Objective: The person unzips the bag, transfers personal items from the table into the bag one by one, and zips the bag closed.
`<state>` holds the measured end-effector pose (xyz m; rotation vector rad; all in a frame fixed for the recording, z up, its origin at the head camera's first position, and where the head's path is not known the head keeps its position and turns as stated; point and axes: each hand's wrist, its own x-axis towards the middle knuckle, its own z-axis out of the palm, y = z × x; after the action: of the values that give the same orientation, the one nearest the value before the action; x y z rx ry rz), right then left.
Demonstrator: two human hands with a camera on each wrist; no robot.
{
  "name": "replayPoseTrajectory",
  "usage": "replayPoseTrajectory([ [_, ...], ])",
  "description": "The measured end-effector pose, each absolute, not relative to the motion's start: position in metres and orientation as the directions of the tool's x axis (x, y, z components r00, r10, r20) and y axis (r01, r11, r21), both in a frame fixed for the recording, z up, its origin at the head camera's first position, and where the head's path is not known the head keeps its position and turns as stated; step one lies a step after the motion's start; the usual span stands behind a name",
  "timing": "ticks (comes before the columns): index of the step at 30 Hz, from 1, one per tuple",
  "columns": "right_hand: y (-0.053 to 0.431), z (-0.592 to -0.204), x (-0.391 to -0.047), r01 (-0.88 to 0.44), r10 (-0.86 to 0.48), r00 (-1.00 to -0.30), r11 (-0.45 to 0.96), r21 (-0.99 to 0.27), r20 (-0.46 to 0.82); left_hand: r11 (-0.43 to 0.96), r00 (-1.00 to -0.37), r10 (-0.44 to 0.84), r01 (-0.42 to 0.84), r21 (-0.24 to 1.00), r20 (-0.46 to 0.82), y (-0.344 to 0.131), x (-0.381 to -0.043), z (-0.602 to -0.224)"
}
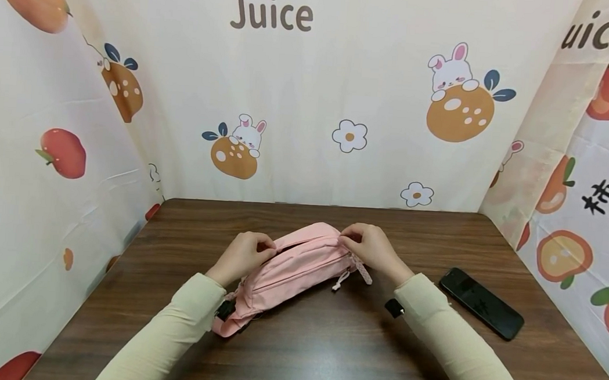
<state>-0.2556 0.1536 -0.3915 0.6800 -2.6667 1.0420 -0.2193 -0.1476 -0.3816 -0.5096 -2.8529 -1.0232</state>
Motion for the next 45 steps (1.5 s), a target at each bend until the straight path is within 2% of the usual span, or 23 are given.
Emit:
replayPoseTrajectory([
  [9,0.128,-0.384,-0.261,-0.548,-0.379,-0.836,0.612,-0.57,0.397,0.719,-0.944,0.27,0.33,0.612,0.192,-0.148,-0.221,-0.382],
  [17,0.112,-0.381,-0.261,-0.572,-0.449,-0.82,0.64,-0.513,0.354,0.725,-0.946,0.264,0.325,0.608,0.19,-0.148,-0.223,-0.383],
  [31,0.11,-0.382,-0.257,-0.586,-0.489,-0.81,0.67,-0.456,0.324,0.721,-0.955,0.246,0.295,0.627,0.166,-0.147,-0.225,-0.381],
  [45,0.104,-0.376,-0.252,-0.668,-0.588,-0.743,0.624,-0.405,0.319,0.713,-0.945,0.27,0.324,0.622,0.184,-0.146,-0.226,-0.38],
])
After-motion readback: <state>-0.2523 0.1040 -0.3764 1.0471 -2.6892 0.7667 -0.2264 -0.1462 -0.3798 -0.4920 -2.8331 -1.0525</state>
